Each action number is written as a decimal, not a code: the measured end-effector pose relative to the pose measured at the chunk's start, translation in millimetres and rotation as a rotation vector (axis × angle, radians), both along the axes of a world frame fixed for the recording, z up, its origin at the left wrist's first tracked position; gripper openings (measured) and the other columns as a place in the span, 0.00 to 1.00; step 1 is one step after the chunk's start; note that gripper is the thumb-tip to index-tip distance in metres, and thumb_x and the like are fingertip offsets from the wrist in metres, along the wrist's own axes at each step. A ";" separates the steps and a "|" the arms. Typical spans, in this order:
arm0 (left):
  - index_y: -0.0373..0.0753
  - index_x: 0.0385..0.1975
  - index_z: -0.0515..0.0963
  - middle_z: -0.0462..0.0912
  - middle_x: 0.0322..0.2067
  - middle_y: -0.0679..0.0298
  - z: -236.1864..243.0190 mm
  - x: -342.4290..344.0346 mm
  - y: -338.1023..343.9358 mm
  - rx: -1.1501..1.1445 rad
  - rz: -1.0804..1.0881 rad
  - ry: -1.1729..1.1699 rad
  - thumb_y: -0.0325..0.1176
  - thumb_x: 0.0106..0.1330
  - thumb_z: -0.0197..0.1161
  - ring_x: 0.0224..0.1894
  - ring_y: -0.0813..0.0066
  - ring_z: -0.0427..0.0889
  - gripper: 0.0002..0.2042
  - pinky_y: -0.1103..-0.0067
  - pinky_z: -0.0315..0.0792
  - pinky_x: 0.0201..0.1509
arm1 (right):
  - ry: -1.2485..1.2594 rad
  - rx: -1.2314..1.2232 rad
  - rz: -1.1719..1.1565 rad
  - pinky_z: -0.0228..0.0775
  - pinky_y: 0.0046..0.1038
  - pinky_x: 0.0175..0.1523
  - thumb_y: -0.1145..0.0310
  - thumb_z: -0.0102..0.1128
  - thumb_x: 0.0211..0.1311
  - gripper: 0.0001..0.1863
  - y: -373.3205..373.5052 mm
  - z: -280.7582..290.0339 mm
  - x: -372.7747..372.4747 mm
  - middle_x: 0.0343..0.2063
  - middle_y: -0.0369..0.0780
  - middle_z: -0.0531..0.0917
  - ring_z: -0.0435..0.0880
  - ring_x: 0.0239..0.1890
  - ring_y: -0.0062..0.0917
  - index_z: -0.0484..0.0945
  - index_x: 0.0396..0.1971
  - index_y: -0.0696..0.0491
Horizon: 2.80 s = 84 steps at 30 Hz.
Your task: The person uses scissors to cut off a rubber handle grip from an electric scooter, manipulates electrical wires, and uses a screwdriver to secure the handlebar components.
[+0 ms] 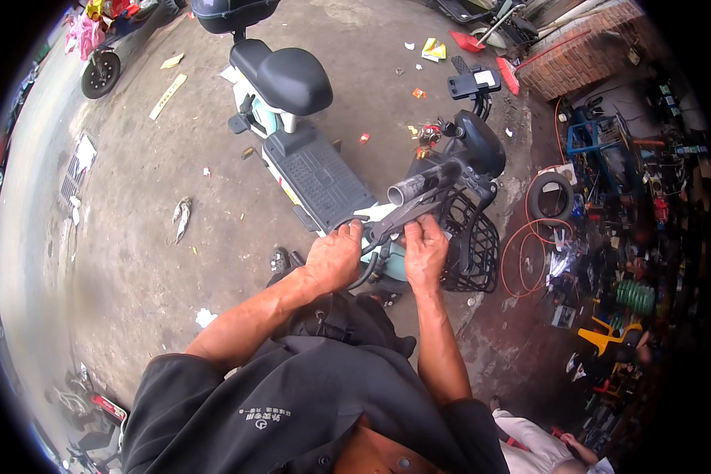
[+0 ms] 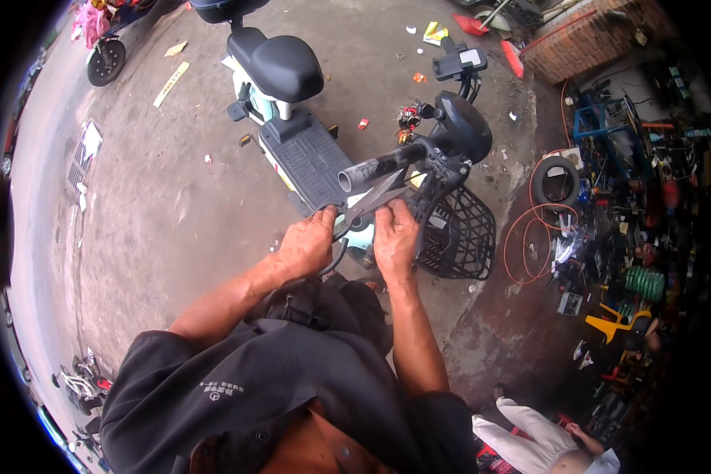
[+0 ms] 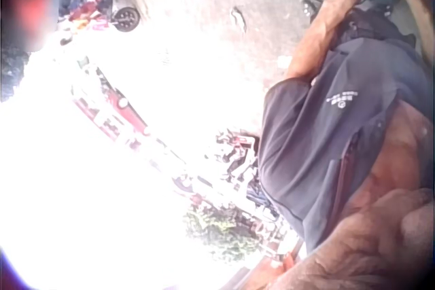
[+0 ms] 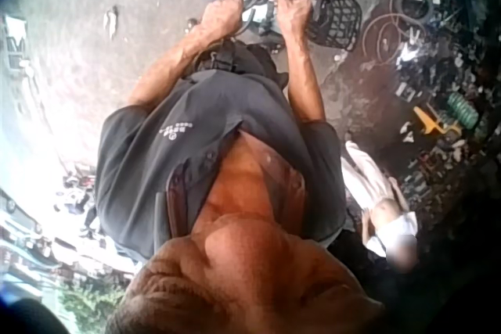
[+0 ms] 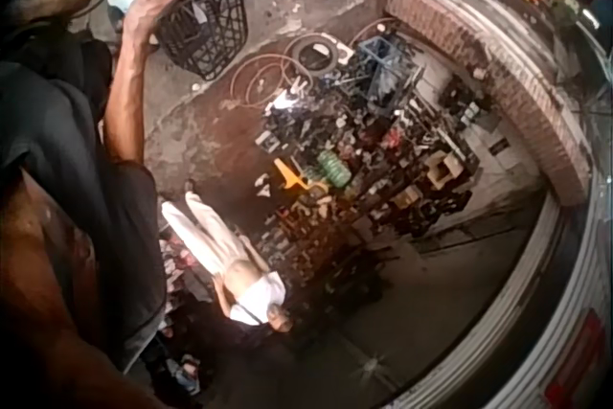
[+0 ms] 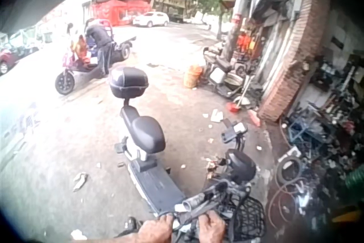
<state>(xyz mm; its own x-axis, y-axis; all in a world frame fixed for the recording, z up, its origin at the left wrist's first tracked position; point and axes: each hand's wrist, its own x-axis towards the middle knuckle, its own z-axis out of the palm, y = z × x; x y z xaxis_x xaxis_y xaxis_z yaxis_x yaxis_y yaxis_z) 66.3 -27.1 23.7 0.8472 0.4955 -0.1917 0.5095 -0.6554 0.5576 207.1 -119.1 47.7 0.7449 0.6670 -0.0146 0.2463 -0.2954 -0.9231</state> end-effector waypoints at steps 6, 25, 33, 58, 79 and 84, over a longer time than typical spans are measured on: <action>0.29 0.49 0.64 0.78 0.37 0.44 5.4 -1.5 2.1 -0.080 -0.026 0.042 0.23 0.50 0.56 0.37 0.47 0.80 0.23 0.61 0.74 0.41 | -0.150 -0.007 0.021 0.68 0.36 0.36 0.70 0.46 0.63 0.11 5.7 5.5 -2.4 0.28 0.48 0.81 0.79 0.31 0.40 0.74 0.34 0.61; 0.28 0.32 0.72 0.76 0.18 0.58 15.0 -5.6 51.4 -1.296 -0.375 0.117 0.29 0.46 0.56 0.21 0.73 0.79 0.14 0.82 0.74 0.19 | 0.088 0.085 0.182 0.62 0.27 0.31 0.72 0.40 0.55 0.12 -9.2 7.3 31.8 0.21 0.40 0.75 0.70 0.24 0.22 0.74 0.27 0.61; 0.29 0.47 0.67 0.76 0.26 0.60 22.5 -5.0 47.7 -1.479 -0.327 0.101 0.25 0.45 0.55 0.25 0.74 0.79 0.24 0.82 0.75 0.20 | 0.093 0.083 0.222 0.62 0.28 0.29 0.71 0.40 0.53 0.13 -14.9 4.2 39.9 0.20 0.42 0.75 0.70 0.22 0.24 0.72 0.22 0.64; 0.33 0.42 0.68 0.76 0.29 0.65 -6.2 65.5 12.5 -1.320 0.238 -0.728 0.22 0.49 0.64 0.32 0.76 0.76 0.19 0.78 0.72 0.34 | -0.226 -0.290 0.231 0.68 0.39 0.39 0.66 0.45 0.58 0.13 -16.2 19.3 25.5 0.26 0.52 0.79 0.79 0.31 0.46 0.76 0.33 0.58; 0.23 0.43 0.65 0.74 0.23 0.60 -44.6 104.1 36.3 -1.078 0.646 -0.799 0.25 0.50 0.59 0.19 0.74 0.74 0.20 0.78 0.68 0.19 | -0.246 -0.294 0.160 0.68 0.39 0.36 0.66 0.43 0.58 0.13 -21.4 14.4 20.2 0.27 0.50 0.78 0.77 0.28 0.46 0.75 0.28 0.59; 0.27 0.40 0.65 0.73 0.21 0.60 -35.7 76.2 64.6 -1.295 0.494 -0.702 0.24 0.50 0.61 0.15 0.75 0.72 0.18 0.79 0.63 0.13 | 0.035 -0.198 0.093 0.68 0.29 0.32 0.69 0.46 0.60 0.11 -38.8 -0.3 18.2 0.29 0.42 0.79 0.77 0.27 0.28 0.77 0.33 0.59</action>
<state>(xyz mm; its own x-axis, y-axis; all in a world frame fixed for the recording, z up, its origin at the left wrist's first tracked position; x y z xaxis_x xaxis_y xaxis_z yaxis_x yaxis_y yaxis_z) 142.5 37.5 -11.9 0.7556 0.5583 -0.3427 -0.0750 0.5935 0.8014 225.3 -158.0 47.4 0.6771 0.7143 -0.1768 0.2497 -0.4490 -0.8580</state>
